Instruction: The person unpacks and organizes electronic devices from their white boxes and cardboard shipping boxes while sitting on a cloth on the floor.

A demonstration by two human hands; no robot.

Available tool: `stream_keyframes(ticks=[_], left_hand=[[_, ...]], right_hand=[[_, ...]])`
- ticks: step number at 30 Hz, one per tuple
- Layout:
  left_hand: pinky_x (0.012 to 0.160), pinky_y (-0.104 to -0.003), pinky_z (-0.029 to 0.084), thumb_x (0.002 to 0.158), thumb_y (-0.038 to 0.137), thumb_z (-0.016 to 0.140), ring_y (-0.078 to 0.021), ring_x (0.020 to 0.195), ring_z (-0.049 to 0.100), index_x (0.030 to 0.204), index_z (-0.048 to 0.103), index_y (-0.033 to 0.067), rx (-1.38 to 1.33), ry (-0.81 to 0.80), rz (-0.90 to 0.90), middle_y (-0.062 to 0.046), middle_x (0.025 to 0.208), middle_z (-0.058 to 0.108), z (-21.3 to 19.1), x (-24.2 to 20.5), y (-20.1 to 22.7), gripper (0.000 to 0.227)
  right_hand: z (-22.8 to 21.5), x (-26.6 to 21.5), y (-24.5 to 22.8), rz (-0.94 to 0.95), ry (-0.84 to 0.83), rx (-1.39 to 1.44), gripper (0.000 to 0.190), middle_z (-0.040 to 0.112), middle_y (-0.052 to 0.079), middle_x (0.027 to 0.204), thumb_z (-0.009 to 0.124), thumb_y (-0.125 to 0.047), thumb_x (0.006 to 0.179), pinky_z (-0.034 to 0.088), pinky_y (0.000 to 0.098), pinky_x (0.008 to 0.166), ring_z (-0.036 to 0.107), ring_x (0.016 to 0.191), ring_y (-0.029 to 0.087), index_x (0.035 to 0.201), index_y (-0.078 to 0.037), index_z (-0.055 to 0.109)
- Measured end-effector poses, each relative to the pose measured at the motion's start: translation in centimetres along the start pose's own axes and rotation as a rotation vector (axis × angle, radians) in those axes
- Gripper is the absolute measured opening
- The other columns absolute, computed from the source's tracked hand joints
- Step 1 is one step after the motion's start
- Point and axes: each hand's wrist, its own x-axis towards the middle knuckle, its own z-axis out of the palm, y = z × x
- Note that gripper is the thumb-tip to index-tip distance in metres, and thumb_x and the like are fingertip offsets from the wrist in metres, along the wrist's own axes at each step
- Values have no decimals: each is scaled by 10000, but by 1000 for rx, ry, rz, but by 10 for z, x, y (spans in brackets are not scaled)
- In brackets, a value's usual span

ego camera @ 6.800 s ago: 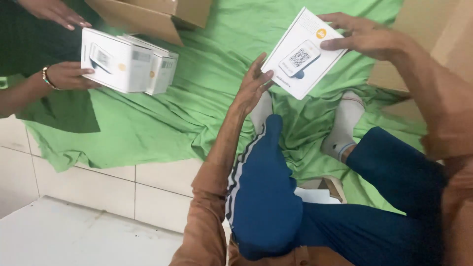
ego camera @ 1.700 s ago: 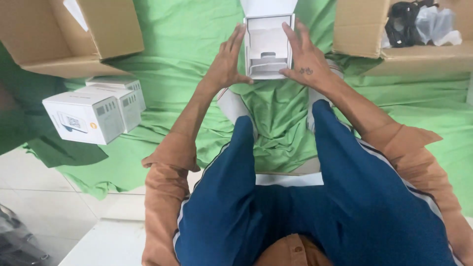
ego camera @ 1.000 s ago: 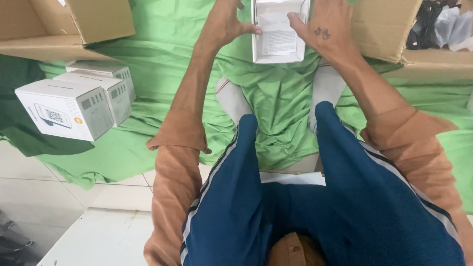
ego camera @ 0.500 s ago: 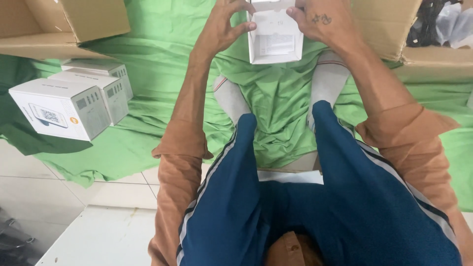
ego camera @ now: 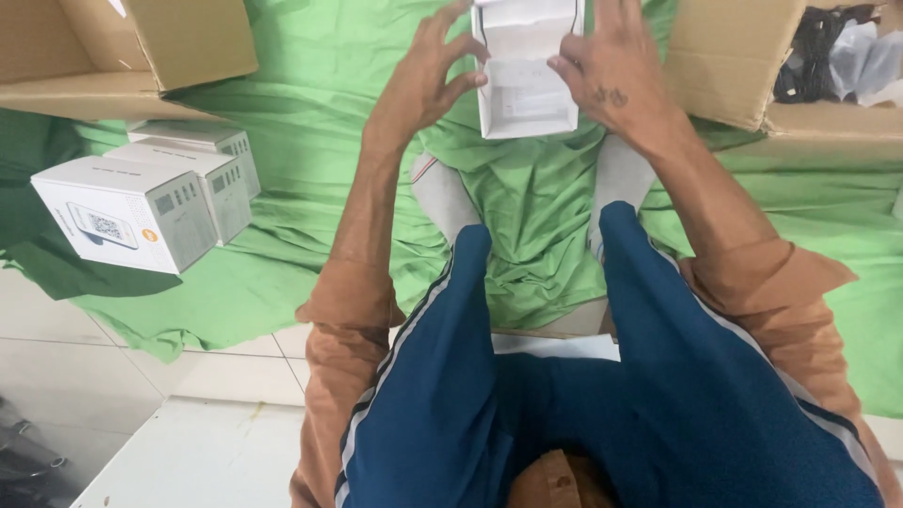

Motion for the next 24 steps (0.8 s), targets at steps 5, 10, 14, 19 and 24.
stream_keyframes(ticks=[5, 10, 14, 19, 24], left_hand=[[1158, -477, 477, 1011, 199, 798, -379, 1424, 472, 1208, 647, 107, 23, 27, -85, -124, 1632, 356, 16, -21, 24, 265], [1129, -461, 487, 962, 209, 799, -356, 1365, 508, 1258, 639, 52, 45, 100, -11, -74, 1586, 437, 15, -17, 33, 372], [1020, -437, 522, 977, 188, 775, -318, 1231, 560, 1276, 658, 76, 155, 166, -40, -33, 1494, 536, 30, -7, 16, 340], [874, -458, 509, 972, 225, 798, -293, 1093, 583, 1229, 680, 117, 218, 215, -140, -23, 1269, 593, 36, 4, 14, 302], [817, -400, 559, 955, 263, 819, -278, 1053, 595, 1342, 561, 36, 1, 417, -166, -135, 1344, 514, 53, 2, -9, 517]], right_hand=[[14, -21, 0, 46, 38, 139, 227, 518, 298, 1395, 742, -241, 1023, 481, 537, 988, 471, 1335, 483, 998, -17, 765], [27, -17, 12, -28, 111, 198, 201, 512, 276, 1416, 765, -232, 1022, 479, 538, 1073, 494, 1331, 450, 1002, -34, 792], [40, -5, 12, 52, 135, 256, 229, 517, 278, 1459, 778, -263, 1015, 496, 515, 1036, 544, 1275, 436, 992, -35, 772], [8, 3, 0, 266, 86, 389, 368, 650, 219, 1228, 775, -345, 1034, 494, 504, 996, 638, 1145, 405, 1238, -47, 701], [2, 6, 12, 55, 56, 361, 535, 649, 273, 1223, 818, -330, 940, 493, 516, 948, 623, 1134, 444, 1303, 32, 668]])
